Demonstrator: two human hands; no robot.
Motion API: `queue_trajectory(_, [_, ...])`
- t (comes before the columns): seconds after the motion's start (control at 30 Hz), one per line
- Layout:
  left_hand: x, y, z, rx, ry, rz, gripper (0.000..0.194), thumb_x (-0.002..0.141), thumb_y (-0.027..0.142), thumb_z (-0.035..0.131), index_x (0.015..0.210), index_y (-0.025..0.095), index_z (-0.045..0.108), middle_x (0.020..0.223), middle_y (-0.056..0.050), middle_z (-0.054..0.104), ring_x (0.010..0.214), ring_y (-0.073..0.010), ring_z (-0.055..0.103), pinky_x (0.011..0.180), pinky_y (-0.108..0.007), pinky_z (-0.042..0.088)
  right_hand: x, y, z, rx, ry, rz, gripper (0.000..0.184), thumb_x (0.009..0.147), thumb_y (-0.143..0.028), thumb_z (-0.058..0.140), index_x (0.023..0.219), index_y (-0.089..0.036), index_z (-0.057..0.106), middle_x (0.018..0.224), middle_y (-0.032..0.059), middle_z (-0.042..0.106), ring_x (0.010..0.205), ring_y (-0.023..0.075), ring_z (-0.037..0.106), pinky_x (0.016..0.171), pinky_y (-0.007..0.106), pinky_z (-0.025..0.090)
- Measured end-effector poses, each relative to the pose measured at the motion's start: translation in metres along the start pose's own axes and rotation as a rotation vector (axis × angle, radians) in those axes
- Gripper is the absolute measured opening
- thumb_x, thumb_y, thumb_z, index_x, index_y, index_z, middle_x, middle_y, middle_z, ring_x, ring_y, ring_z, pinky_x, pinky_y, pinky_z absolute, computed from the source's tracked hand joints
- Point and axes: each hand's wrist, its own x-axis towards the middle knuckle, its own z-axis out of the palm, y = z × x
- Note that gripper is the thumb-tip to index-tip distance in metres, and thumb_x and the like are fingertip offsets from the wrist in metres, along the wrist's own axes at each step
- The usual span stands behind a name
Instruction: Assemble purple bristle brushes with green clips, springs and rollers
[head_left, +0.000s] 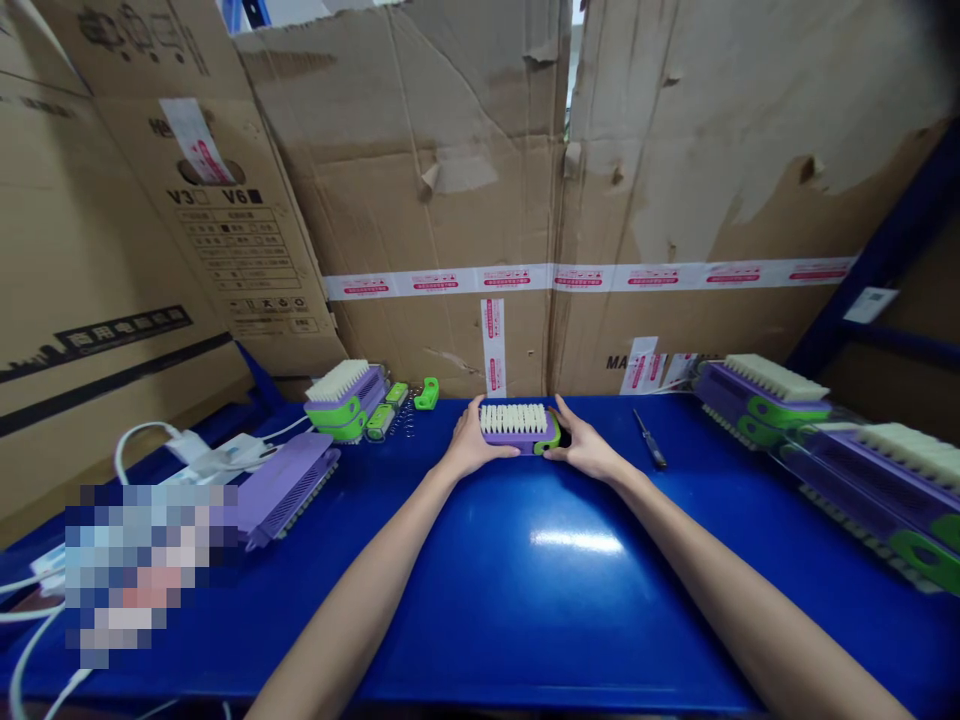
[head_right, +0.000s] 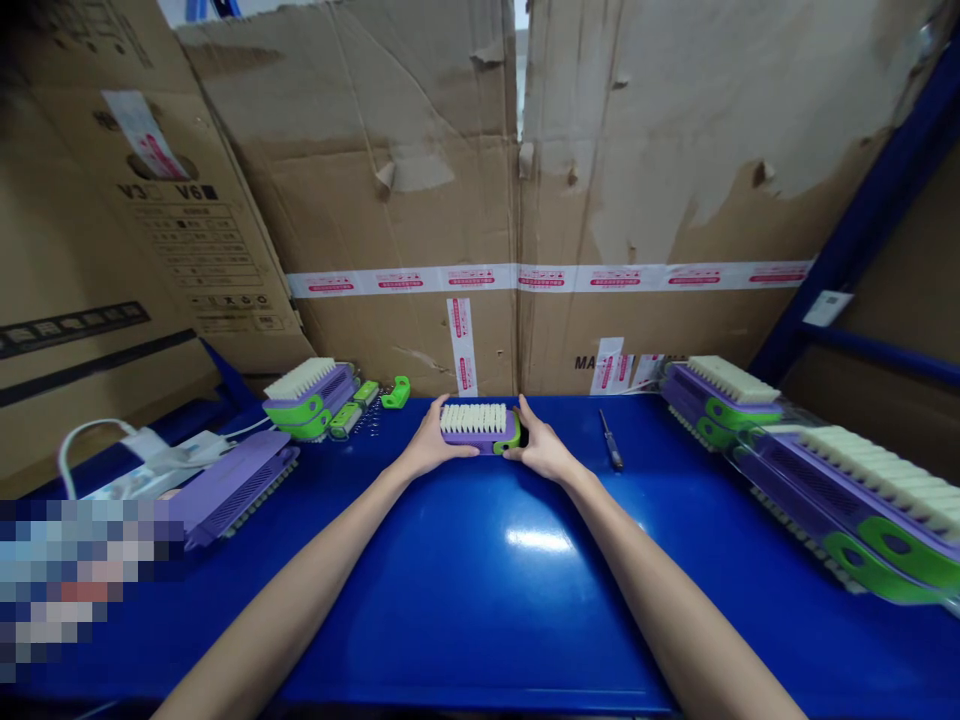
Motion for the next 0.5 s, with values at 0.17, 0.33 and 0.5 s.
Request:
queue_trajectory(0.17, [0.0019, -0.0014, -0.0007, -0.025, -0.027, 0.000, 0.119, 0.040, 0.049, 0.083, 0.138, 0.017, 0.023, 0.136, -0.018, 0.038, 0.127, -0.0343, 0.034, 0.103, -0.049, 0.029, 0.0011, 0.0020, -0.0020, -0.019, -0.013, 0.005, 0.114, 0.058, -0.016, 0.074, 0.145, -0.018, 0.001, 0.144, 0.0124, 0.036, 0.130, 0.0230, 0.038, 0.110, 0.041, 0.026])
queue_trajectory(0.33, [0.0032, -0.0029, -0.0014, -0.035, -0.043, 0.034, 0.119, 0.040, 0.046, 0.084, 0.138, 0.017, 0.024, 0.134, -0.017, 0.041, 0.127, -0.0332, 0.035, 0.103, -0.048, 0.029, 0.0007, 0.0010, -0.0033, -0.048, -0.020, -0.002, 0.113, 0.058, -0.018, 0.075, 0.145, -0.020, 0.002, 0.143, 0.0114, 0.037, 0.129, 0.0223, 0.040, 0.109, 0.042, 0.028])
queue_trajectory(0.5, [0.0031, -0.0037, 0.0008, -0.050, -0.025, 0.077, 0.117, 0.040, 0.043, 0.084, 0.137, 0.017, 0.026, 0.133, -0.016, 0.041, 0.127, -0.0328, 0.034, 0.103, -0.048, 0.029, -0.0014, -0.0052, -0.0026, -0.110, -0.017, -0.013, 0.110, 0.059, -0.023, 0.076, 0.145, -0.021, 0.009, 0.140, 0.0109, 0.043, 0.129, 0.0246, 0.040, 0.110, 0.045, 0.026])
